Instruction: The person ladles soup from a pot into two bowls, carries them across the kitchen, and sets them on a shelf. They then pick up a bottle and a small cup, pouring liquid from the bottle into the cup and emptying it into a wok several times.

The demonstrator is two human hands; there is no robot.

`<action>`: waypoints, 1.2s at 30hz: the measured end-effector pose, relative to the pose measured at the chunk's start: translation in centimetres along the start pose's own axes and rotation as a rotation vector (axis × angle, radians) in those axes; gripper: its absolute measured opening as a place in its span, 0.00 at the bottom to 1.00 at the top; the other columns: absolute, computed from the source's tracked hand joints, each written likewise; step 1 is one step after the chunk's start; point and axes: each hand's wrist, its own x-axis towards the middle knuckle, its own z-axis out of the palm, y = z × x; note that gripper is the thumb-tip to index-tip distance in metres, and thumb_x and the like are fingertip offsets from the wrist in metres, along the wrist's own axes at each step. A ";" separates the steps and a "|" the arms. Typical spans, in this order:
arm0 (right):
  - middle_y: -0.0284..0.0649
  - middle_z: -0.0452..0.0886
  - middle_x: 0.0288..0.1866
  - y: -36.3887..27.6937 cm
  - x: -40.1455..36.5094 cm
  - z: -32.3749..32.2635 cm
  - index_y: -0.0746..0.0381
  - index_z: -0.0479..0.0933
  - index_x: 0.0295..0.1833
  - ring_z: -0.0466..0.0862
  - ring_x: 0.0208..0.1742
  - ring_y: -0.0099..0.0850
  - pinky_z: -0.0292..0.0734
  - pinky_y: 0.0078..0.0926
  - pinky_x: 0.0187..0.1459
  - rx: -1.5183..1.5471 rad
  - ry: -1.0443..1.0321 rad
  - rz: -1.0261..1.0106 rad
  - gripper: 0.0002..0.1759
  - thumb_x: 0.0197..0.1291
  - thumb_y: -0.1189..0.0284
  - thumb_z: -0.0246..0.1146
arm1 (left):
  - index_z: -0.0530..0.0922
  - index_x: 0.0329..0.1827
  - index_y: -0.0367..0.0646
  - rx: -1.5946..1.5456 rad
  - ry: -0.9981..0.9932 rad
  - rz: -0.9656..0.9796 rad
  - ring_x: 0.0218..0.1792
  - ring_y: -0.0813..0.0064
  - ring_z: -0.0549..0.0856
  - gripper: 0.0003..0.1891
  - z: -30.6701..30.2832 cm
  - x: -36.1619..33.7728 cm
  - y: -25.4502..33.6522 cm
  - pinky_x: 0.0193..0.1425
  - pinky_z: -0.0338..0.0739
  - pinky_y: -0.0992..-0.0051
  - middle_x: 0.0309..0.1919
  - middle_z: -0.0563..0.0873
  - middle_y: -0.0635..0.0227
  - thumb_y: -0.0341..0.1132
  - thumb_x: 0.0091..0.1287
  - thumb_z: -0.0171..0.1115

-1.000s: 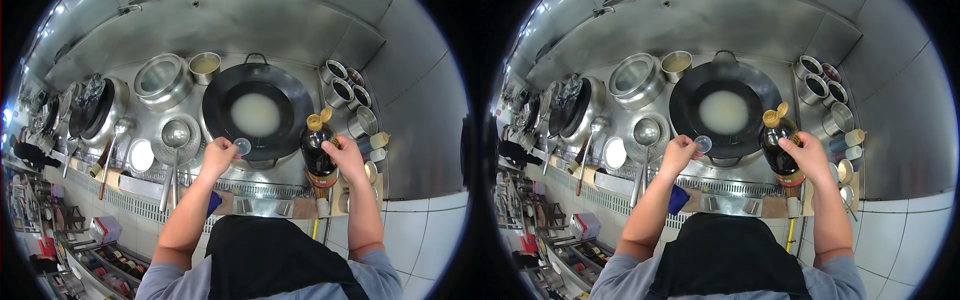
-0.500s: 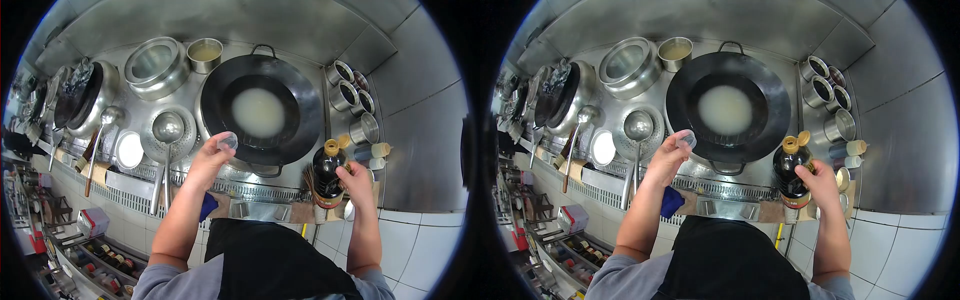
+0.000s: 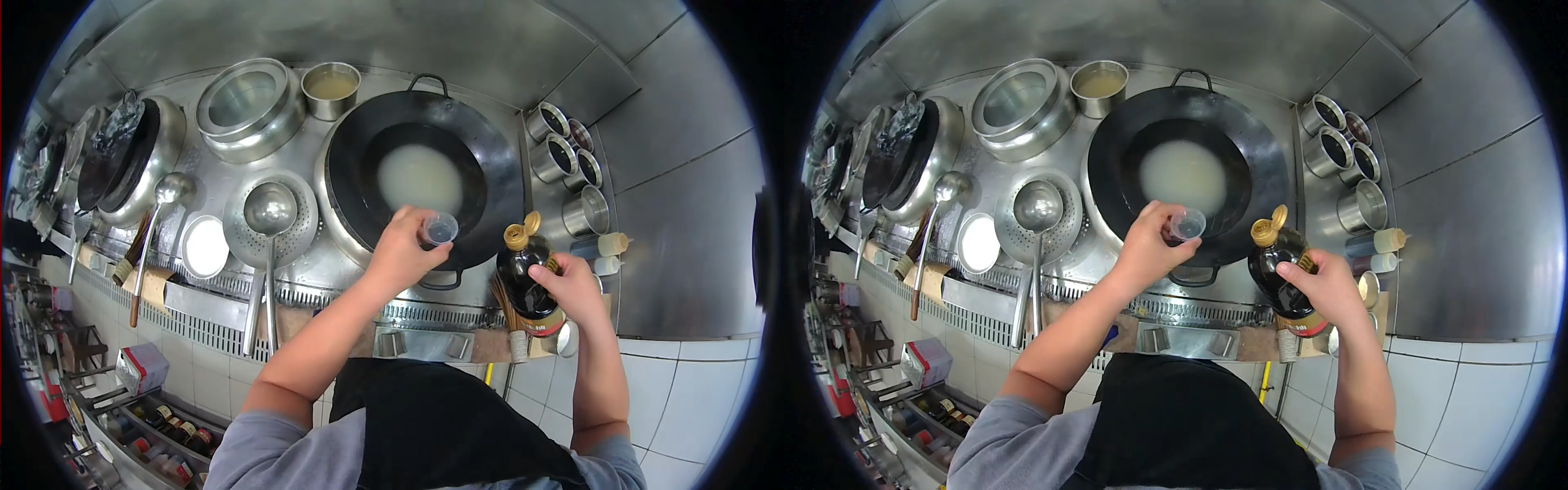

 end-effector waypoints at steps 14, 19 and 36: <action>0.47 0.81 0.23 -2.7 4.2 1.3 0.73 0.79 0.32 0.83 0.26 0.33 0.77 0.34 0.34 -0.385 0.007 -0.054 0.35 0.53 0.44 0.71 | 0.81 0.50 0.39 0.389 -0.023 0.269 0.47 0.56 0.82 0.22 1.6 3.1 -0.1 0.55 0.75 0.62 0.42 0.80 0.59 0.34 0.50 0.75; 0.52 0.81 0.24 -3.5 5.2 1.5 0.75 0.79 0.31 0.84 0.29 0.43 0.77 0.39 0.36 -0.496 0.007 -0.062 0.39 0.51 0.41 0.70 | 0.81 0.49 0.39 0.387 0.018 0.301 0.49 0.57 0.81 0.22 2.0 3.7 -0.3 0.56 0.74 0.61 0.42 0.80 0.60 0.34 0.50 0.75; 0.51 0.82 0.24 -3.8 5.5 1.7 0.75 0.80 0.33 0.85 0.29 0.41 0.79 0.36 0.36 -0.535 -0.035 -0.011 0.40 0.52 0.41 0.69 | 0.80 0.48 0.40 0.387 -0.022 0.254 0.52 0.59 0.79 0.22 2.2 4.2 -0.4 0.57 0.72 0.62 0.44 0.79 0.61 0.35 0.50 0.75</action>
